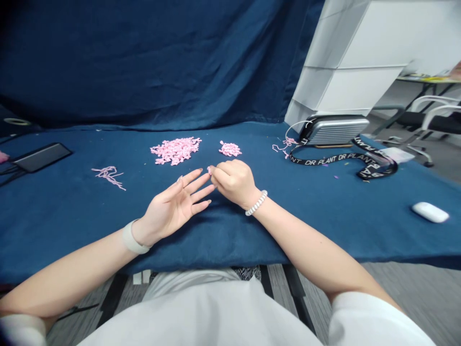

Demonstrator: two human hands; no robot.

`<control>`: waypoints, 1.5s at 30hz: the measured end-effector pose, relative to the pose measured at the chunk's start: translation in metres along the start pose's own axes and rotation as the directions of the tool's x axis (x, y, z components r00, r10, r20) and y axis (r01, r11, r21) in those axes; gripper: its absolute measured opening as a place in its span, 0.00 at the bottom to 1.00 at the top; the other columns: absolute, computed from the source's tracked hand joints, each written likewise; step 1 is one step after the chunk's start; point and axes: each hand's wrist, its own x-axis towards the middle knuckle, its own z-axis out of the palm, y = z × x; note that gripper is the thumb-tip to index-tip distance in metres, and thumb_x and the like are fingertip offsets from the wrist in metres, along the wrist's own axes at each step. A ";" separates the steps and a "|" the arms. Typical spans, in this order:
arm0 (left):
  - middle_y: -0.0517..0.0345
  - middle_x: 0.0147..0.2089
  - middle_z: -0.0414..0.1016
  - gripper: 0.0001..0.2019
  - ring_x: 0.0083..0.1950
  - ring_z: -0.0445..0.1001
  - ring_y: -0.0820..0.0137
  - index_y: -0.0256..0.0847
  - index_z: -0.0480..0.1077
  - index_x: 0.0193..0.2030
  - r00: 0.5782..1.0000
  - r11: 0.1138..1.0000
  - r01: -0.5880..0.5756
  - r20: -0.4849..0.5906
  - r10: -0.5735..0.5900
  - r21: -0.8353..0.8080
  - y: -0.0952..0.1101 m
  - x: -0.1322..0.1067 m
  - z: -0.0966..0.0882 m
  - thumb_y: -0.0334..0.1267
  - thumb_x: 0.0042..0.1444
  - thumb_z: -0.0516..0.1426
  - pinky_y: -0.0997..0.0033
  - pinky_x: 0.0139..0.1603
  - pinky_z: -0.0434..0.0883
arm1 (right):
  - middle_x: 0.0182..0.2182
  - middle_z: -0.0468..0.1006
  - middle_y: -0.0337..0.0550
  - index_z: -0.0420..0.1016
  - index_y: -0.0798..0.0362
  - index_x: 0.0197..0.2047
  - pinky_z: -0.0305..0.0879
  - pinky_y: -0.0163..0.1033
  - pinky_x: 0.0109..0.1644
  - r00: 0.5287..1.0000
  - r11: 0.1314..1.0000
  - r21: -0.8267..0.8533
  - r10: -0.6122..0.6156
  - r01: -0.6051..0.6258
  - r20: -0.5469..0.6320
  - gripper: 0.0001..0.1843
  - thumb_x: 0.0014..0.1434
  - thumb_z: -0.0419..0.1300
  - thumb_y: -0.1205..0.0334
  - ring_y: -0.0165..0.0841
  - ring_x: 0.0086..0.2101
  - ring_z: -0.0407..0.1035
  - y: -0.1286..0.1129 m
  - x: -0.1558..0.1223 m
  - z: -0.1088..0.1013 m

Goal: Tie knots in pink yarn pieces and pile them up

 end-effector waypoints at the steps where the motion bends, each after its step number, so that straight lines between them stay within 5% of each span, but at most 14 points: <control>1: 0.52 0.63 0.60 0.14 0.58 0.67 0.62 0.42 0.64 0.52 1.000 1.000 -0.018 -0.016 0.018 0.021 0.000 0.001 -0.001 0.39 0.60 0.50 0.66 0.48 0.72 | 0.30 0.74 0.43 0.75 0.58 0.30 0.53 0.28 0.40 0.999 0.997 0.077 0.029 -0.027 -0.020 0.21 0.61 0.45 0.55 0.17 0.30 0.60 -0.002 0.000 -0.001; 4: 0.51 0.51 0.71 0.10 0.48 0.73 0.67 0.39 0.67 0.45 0.981 0.980 -0.085 -0.155 0.113 0.178 0.001 0.007 -0.007 0.38 0.57 0.54 0.68 0.43 0.73 | 0.32 0.75 0.42 0.76 0.58 0.33 0.59 0.24 0.40 0.985 0.908 0.390 0.171 -0.155 -0.005 0.18 0.58 0.50 0.56 0.16 0.32 0.65 -0.012 -0.001 -0.003; 6: 0.54 0.40 0.73 0.09 0.38 0.74 0.71 0.37 0.68 0.39 0.949 0.915 -0.128 -0.221 0.225 0.383 0.003 0.010 -0.011 0.39 0.54 0.57 0.71 0.36 0.74 | 0.32 0.75 0.42 0.76 0.59 0.33 0.62 0.23 0.38 0.953 0.759 0.581 0.277 -0.294 0.120 0.18 0.55 0.53 0.53 0.16 0.31 0.67 -0.019 -0.001 -0.004; 10: 0.56 0.32 0.73 0.12 0.34 0.73 0.71 0.35 0.70 0.36 0.897 0.670 -0.201 -0.141 0.419 0.715 0.008 0.012 -0.014 0.42 0.50 0.60 0.72 0.32 0.74 | 0.29 0.75 0.43 0.75 0.62 0.34 0.65 0.24 0.35 0.863 0.432 0.754 0.349 -0.495 0.366 0.20 0.49 0.59 0.50 0.17 0.28 0.67 -0.027 0.000 -0.005; 13: 0.54 0.34 0.74 0.13 0.36 0.74 0.68 0.35 0.72 0.38 0.888 0.590 -0.217 -0.094 0.451 0.778 0.010 0.009 -0.011 0.43 0.49 0.60 0.72 0.32 0.74 | 0.29 0.75 0.43 0.76 0.61 0.35 0.66 0.24 0.35 0.841 0.325 0.786 0.335 -0.526 0.425 0.21 0.47 0.61 0.51 0.17 0.28 0.67 -0.029 0.000 -0.006; 24: 0.50 0.35 0.77 0.14 0.36 0.76 0.65 0.35 0.76 0.38 0.913 0.529 -0.181 -0.058 0.403 0.829 0.011 0.004 -0.006 0.43 0.49 0.61 0.71 0.32 0.74 | 0.33 0.76 0.44 0.78 0.60 0.33 0.66 0.22 0.40 0.840 0.335 0.777 0.322 -0.532 0.437 0.17 0.45 0.63 0.53 0.18 0.33 0.70 -0.033 -0.003 -0.011; 33: 0.52 0.35 0.78 0.12 0.36 0.76 0.66 0.37 0.77 0.36 0.875 0.489 -0.180 -0.088 0.476 0.854 0.008 0.003 -0.006 0.42 0.48 0.61 0.69 0.39 0.73 | 0.33 0.76 0.44 0.79 0.60 0.33 0.65 0.23 0.39 0.844 0.344 0.778 0.333 -0.525 0.422 0.19 0.45 0.63 0.52 0.17 0.32 0.68 -0.031 -0.003 -0.010; 41: 0.53 0.30 0.77 0.12 0.32 0.75 0.68 0.35 0.74 0.35 0.880 0.457 -0.199 -0.047 0.473 0.867 0.008 0.005 -0.009 0.43 0.51 0.58 0.72 0.33 0.74 | 0.29 0.75 0.43 0.78 0.62 0.32 0.62 0.23 0.34 0.814 0.290 0.775 0.364 -0.561 0.453 0.20 0.44 0.63 0.52 0.16 0.28 0.65 -0.030 -0.004 -0.007; 45: 0.52 0.32 0.77 0.13 0.34 0.76 0.68 0.34 0.73 0.36 0.885 0.497 -0.193 -0.069 0.461 0.846 0.009 0.006 -0.009 0.43 0.53 0.57 0.73 0.31 0.74 | 0.29 0.75 0.43 0.77 0.63 0.33 0.60 0.24 0.32 0.780 0.190 0.785 0.387 -0.589 0.491 0.21 0.43 0.64 0.51 0.16 0.26 0.63 -0.028 -0.004 -0.004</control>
